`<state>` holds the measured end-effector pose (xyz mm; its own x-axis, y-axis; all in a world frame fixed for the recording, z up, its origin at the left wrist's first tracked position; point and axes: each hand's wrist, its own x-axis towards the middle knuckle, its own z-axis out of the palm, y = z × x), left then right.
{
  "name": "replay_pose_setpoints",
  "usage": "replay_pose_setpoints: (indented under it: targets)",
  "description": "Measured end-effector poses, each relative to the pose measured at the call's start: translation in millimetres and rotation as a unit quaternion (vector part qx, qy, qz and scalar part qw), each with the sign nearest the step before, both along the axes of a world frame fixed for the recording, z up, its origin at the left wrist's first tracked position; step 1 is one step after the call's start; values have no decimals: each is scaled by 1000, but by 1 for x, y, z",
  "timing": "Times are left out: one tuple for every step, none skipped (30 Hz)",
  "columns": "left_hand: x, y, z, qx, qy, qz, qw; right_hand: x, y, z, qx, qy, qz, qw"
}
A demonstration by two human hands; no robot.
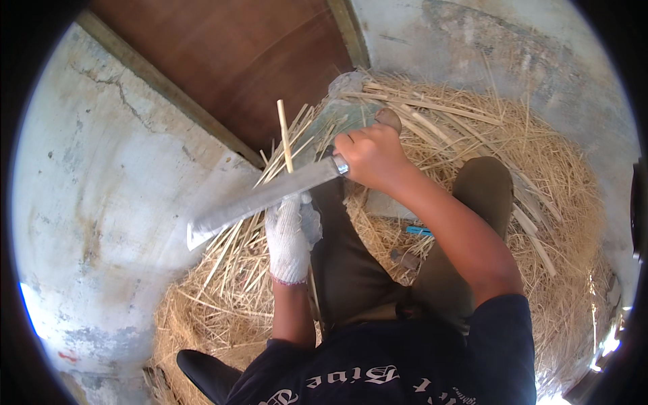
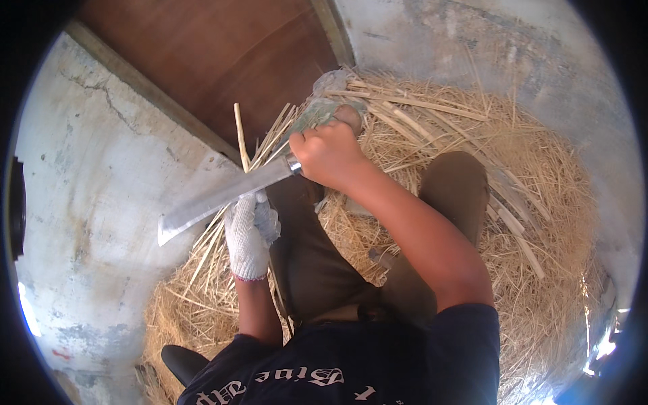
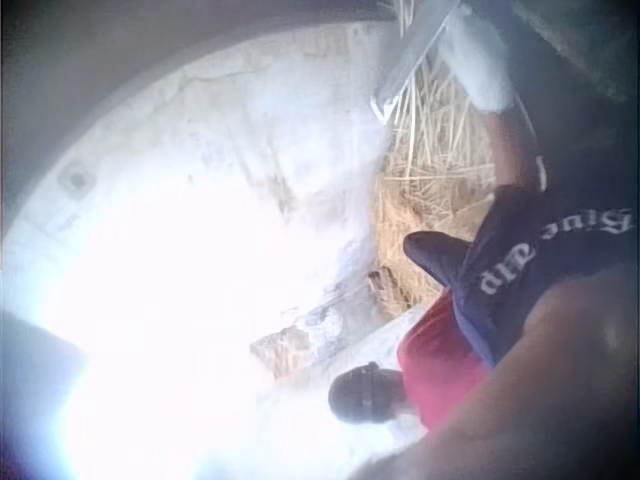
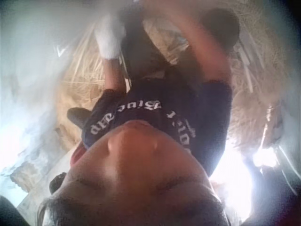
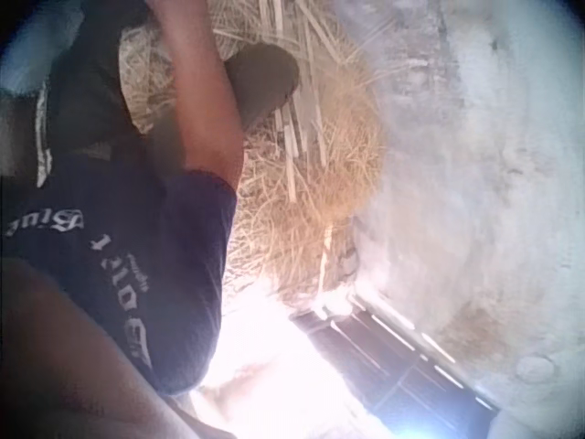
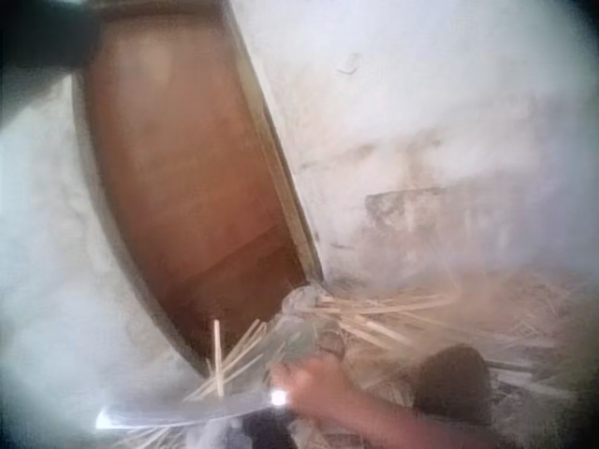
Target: The person sits cross-legged on a straw-covered floor and uses a large knife to split long bamboo sticks into thin strips. They hold the bamboo with a gloved left hand and repeatedly strike it with the knife in their right hand to separate the fibers.
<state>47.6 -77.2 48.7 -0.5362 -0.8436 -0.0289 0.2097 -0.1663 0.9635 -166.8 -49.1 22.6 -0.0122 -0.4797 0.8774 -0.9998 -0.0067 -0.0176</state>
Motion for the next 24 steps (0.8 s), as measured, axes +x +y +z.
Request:
replay_pose_setpoints:
  targets:
    - [3,-1,0,3,0,-3,1000,4,1,-2,-4,-3,11,1000]
    - [4,-2,1,5,3,-10,1000,5,2,-1,-11,-4,19,1000]
    - [4,-3,2,6,5,-17,1000,5,1,-1,-8,-2,15,1000]
    - [5,-4,4,26,23,-24,999,4,0,-1,-5,0,10,1000]
    - [5,-2,5,34,20,-23,999,2,2,-1,1,4,3,1000]
    - [5,0,6,43,16,-23,999,0,3,-1,-6,5,5,1000]
    - [5,1,5,51,13,-22,998,-1,4,0,-12,6,8,1000]
    - [3,6,0,51,16,-28,998,-2,6,-1,-14,9,11,1000]
    - [-1,10,-7,50,18,-33,998,-7,4,-1,-14,3,-7,1000]
    - [-3,13,-12,50,21,-39,998,-15,-2,0,-14,-3,-25,1000]
    - [-5,13,-12,57,24,-45,997,-20,-5,6,-19,-6,-47,999]
    - [-6,11,-11,65,27,-52,996,-17,-3,7,-7,-14,-66,998]
    - [-6,9,-9,72,30,-59,995,-9,-1,6,5,-22,-85,996]
    - [-3,2,-9,88,31,-62,994,-1,1,4,17,-33,-100,994]
    - [-4,0,-9,84,35,-56,994,3,4,4,32,-38,-92,995]
    - [-6,-2,-9,79,39,-48,995,5,7,4,48,-44,-82,994]
    - [-6,-4,-8,71,39,-39,996,6,8,4,61,-53,-71,994]
    - [-7,-4,-3,68,26,-16,997,3,7,5,43,-26,-66,997]
    - [-6,-2,0,73,19,-27,997,-2,4,5,25,0,-62,998]
    - [-4,0,1,80,10,-40,996,-6,3,3,9,24,-60,998]
    - [-5,4,-1,91,4,-55,994,-14,2,3,5,24,-69,997]
    - [-11,12,-6,75,24,-68,995,-24,-1,3,1,24,-79,997]
    - [-10,10,-7,78,26,-69,994,-31,-5,7,-7,23,-86,996]
    - [-8,7,-10,80,29,-70,994,-33,-8,9,-16,22,-94,995]
